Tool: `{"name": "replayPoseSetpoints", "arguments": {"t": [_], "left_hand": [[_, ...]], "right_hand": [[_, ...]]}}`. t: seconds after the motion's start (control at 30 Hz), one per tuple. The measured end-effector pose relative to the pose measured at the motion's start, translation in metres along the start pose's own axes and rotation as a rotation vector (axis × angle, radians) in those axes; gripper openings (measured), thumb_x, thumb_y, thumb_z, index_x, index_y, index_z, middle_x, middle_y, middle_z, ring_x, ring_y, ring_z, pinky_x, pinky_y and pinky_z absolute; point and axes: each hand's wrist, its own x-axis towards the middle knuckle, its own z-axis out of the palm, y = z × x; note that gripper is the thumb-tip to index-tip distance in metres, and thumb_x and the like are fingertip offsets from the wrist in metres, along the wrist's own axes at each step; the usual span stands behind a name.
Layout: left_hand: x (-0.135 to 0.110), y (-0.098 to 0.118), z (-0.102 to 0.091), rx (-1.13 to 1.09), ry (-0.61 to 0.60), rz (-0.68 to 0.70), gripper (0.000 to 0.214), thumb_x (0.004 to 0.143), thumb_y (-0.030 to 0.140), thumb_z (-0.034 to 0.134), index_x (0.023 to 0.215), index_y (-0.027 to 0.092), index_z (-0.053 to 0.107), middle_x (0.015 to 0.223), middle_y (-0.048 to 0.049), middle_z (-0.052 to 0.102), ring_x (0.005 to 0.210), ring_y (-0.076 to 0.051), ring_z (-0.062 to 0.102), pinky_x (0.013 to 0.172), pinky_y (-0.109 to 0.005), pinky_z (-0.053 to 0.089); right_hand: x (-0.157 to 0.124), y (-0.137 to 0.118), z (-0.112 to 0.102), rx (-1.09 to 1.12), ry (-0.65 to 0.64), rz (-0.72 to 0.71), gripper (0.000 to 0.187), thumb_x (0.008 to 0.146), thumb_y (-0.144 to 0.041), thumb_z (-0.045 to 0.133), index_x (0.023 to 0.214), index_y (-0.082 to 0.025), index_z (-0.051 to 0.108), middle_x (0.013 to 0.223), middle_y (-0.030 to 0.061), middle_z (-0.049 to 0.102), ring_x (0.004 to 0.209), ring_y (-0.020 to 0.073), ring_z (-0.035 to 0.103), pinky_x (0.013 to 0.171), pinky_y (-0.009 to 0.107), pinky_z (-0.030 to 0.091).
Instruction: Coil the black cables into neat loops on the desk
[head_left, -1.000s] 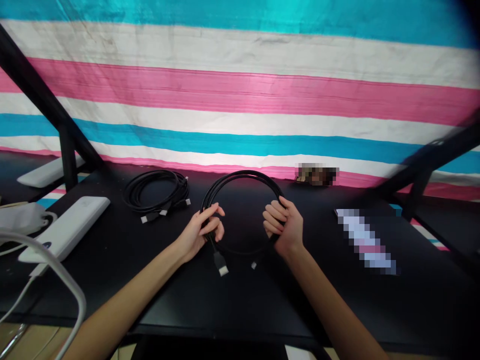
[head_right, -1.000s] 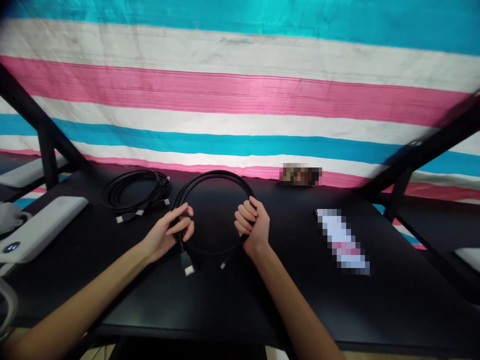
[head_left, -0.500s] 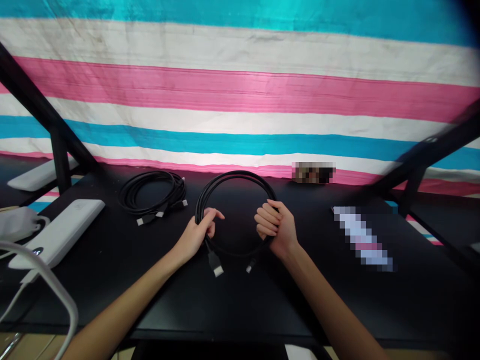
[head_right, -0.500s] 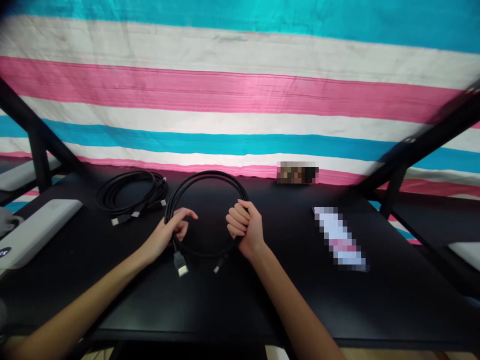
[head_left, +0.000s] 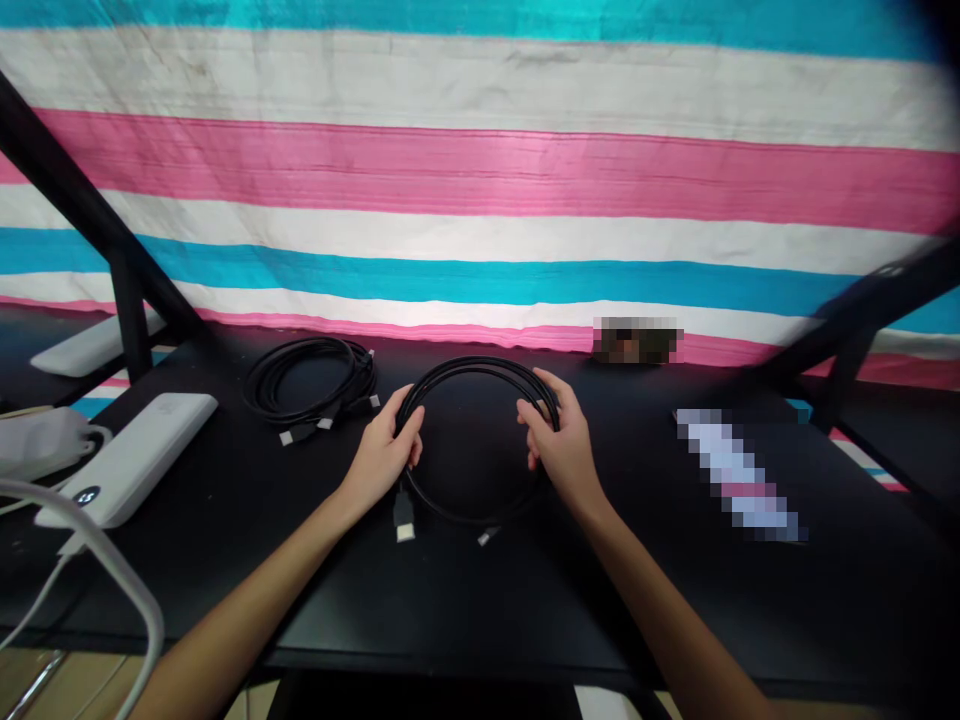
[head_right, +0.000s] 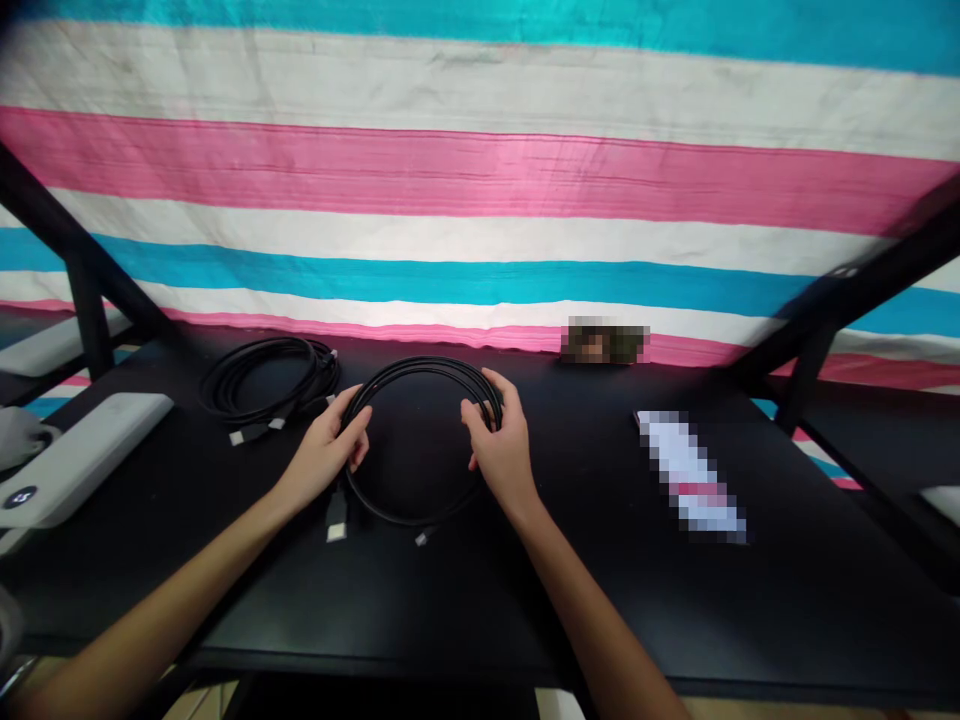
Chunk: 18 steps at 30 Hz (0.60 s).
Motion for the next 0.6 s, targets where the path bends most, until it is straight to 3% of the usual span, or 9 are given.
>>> {"name": "replayPoseSetpoints", "arguments": {"t": [0.27,0.6], "left_hand": [[-0.0014,0.0029,0.0004,-0.024,0.056,0.062,0.042,0.082,0.040,0.053,0.116,0.016,0.051,0.039,0.0082,0.044,0.034,-0.009,0.044,0.038,-0.017,0.032],[-0.0033,0.0059,-0.0049,0.096,0.207,0.117,0.038,0.078,0.040,0.058,0.106,0.016,0.065,0.056,0.0020,0.059,0.042,-0.009,0.046,0.041,-0.020,0.036]], "right_hand": [[0.0016,-0.0012,-0.0047,-0.144,-0.007,-0.109,0.044,0.082,-0.036,0.053,0.125,-0.025,0.051,0.074,0.0001,0.060,0.030,0.0035,0.038,0.026,0.020,0.037],[0.0023,0.0040,-0.0025,-0.160,-0.029,-0.110,0.037,0.085,-0.036,0.049,0.117,-0.019,0.056,0.081,0.0014,0.062,0.032,0.0030,0.044,0.030,0.019,0.042]]}}
